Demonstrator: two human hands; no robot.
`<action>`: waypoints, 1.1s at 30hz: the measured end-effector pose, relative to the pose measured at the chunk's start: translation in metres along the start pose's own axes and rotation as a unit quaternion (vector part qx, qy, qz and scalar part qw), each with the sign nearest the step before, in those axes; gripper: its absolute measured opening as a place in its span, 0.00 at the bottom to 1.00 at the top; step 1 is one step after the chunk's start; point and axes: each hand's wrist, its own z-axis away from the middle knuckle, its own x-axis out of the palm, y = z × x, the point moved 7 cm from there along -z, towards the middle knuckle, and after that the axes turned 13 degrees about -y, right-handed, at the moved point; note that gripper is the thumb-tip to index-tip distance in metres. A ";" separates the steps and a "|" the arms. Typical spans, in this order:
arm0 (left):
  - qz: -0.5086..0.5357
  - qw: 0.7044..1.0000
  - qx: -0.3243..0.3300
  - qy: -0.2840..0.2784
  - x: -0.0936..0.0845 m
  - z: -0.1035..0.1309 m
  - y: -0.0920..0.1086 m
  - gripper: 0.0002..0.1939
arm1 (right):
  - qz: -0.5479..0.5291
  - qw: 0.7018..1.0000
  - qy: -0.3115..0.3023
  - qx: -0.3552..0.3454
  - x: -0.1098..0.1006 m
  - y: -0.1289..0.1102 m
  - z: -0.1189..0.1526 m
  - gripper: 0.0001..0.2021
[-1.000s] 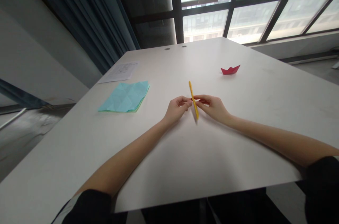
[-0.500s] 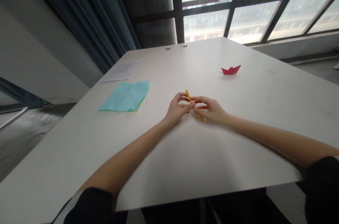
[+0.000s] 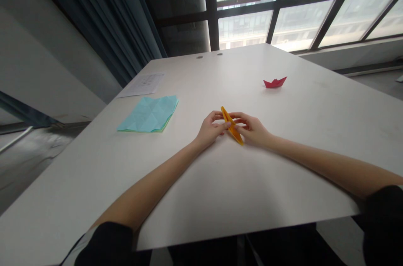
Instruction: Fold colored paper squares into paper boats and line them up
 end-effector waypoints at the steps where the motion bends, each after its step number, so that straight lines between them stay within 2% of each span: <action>1: -0.007 1.000 0.002 -0.001 0.001 0.000 0.000 0.22 | 0.020 1.000 0.006 -0.003 0.000 -0.003 0.000 0.19; 7: -0.069 0.996 0.053 0.006 0.010 0.005 0.009 0.20 | 0.108 0.992 0.050 -0.034 0.000 -0.016 0.003 0.22; 10: -0.112 0.990 0.079 0.023 0.013 0.009 0.016 0.21 | 0.126 0.989 0.064 -0.041 0.000 -0.015 0.002 0.22; 14: -0.164 0.981 0.094 0.052 0.012 0.012 0.021 0.16 | 0.140 0.986 0.081 -0.038 -0.003 -0.013 0.001 0.19; 20: -0.268 0.952 0.107 0.106 0.009 0.013 0.028 0.12 | 0.160 0.982 0.085 -0.052 -0.002 -0.016 0.000 0.20; 26: -0.257 0.960 0.065 0.094 0.010 0.013 0.021 0.16 | 0.216 0.970 0.079 -0.075 0.003 -0.020 -0.002 0.22; 30: -0.250 0.963 0.053 0.087 0.008 0.011 0.019 0.19 | 0.221 0.969 0.105 -0.046 -0.008 -0.017 -0.005 0.24; 33: -0.241 0.964 0.058 0.093 0.006 0.011 0.018 0.19 | 0.198 0.974 0.111 -0.021 -0.014 -0.016 -0.006 0.22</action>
